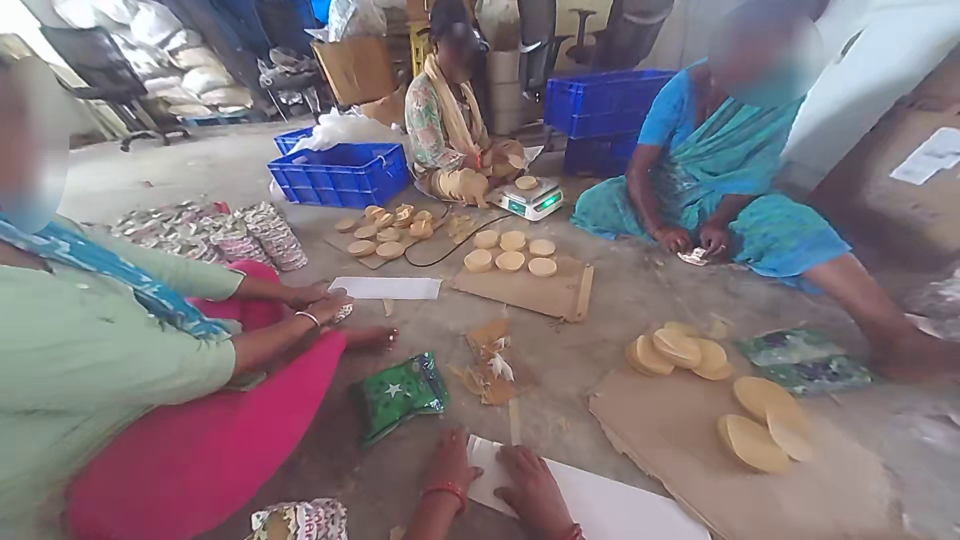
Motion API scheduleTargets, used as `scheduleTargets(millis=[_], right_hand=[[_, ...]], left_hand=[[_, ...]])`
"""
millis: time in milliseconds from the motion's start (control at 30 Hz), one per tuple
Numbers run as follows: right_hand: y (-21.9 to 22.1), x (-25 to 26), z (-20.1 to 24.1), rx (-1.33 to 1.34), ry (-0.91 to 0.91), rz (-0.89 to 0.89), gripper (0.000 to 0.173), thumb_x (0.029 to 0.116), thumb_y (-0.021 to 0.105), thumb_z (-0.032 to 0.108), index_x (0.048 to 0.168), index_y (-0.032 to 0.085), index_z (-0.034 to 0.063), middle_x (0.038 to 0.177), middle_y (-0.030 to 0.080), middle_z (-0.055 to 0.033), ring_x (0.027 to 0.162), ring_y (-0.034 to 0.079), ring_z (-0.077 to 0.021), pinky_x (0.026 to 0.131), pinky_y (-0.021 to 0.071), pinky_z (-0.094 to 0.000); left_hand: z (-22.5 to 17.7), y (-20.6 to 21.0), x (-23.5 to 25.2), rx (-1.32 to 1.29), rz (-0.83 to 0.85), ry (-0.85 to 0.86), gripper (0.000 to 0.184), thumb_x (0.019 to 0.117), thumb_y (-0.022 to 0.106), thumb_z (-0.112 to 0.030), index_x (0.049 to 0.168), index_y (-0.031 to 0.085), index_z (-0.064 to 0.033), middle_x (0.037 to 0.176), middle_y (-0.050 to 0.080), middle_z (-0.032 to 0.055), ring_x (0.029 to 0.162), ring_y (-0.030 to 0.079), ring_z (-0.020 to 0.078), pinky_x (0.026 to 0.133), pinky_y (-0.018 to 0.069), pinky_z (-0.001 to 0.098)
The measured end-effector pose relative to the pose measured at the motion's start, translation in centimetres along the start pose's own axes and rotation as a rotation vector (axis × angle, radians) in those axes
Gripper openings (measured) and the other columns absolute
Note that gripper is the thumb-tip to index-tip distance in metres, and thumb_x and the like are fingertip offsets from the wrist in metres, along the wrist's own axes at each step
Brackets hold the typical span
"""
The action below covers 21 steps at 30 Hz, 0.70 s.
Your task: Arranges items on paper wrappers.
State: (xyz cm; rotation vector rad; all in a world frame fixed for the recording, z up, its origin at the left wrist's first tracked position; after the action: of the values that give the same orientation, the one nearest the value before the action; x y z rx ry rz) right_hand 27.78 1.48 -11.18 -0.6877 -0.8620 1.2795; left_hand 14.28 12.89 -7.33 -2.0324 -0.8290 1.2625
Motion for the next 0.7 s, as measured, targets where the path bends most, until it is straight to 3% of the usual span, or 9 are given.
scheduleTargets(millis=[500,700], right_hand=[[-0.1,-0.1,0.2,0.047,0.06,0.036,0.046,0.09,0.076,0.031,0.129,0.071,0.006,0.138,0.066,-0.0115,0.133,0.058,-0.0332,0.11,0.0452,-0.0543],[-2.1,0.0,0.2,0.107,0.089,-0.001,0.044,0.0927,0.074,0.03,0.129,0.071,0.0057,0.139,0.065,-0.0138,0.132,0.059,-0.0335,0.111,0.045,-0.0528]], left_hand=[[-0.1,0.1,0.1,-0.023,-0.001,0.012,0.086,0.0855,0.083,-0.028,0.157,0.038,-0.0091,0.159,0.036,0.0266,0.14,0.045,0.0453,0.112,0.0437,0.056],[0.0,-0.4,0.2,-0.085,-0.002,0.071,0.074,0.0932,0.076,-0.025,0.154,0.041,-0.002,0.15,0.047,0.0294,0.136,0.05,0.0437,0.113,0.0423,0.0539]])
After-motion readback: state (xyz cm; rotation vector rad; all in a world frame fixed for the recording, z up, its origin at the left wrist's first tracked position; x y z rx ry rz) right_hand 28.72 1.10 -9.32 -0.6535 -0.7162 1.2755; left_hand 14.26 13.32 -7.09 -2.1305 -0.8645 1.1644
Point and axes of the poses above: each hand's wrist, its own x-axis towards the middle knuckle, its own y-axis out of the palm, z = x × y, the point moved 4 cm from there along x, towards the middle knuckle
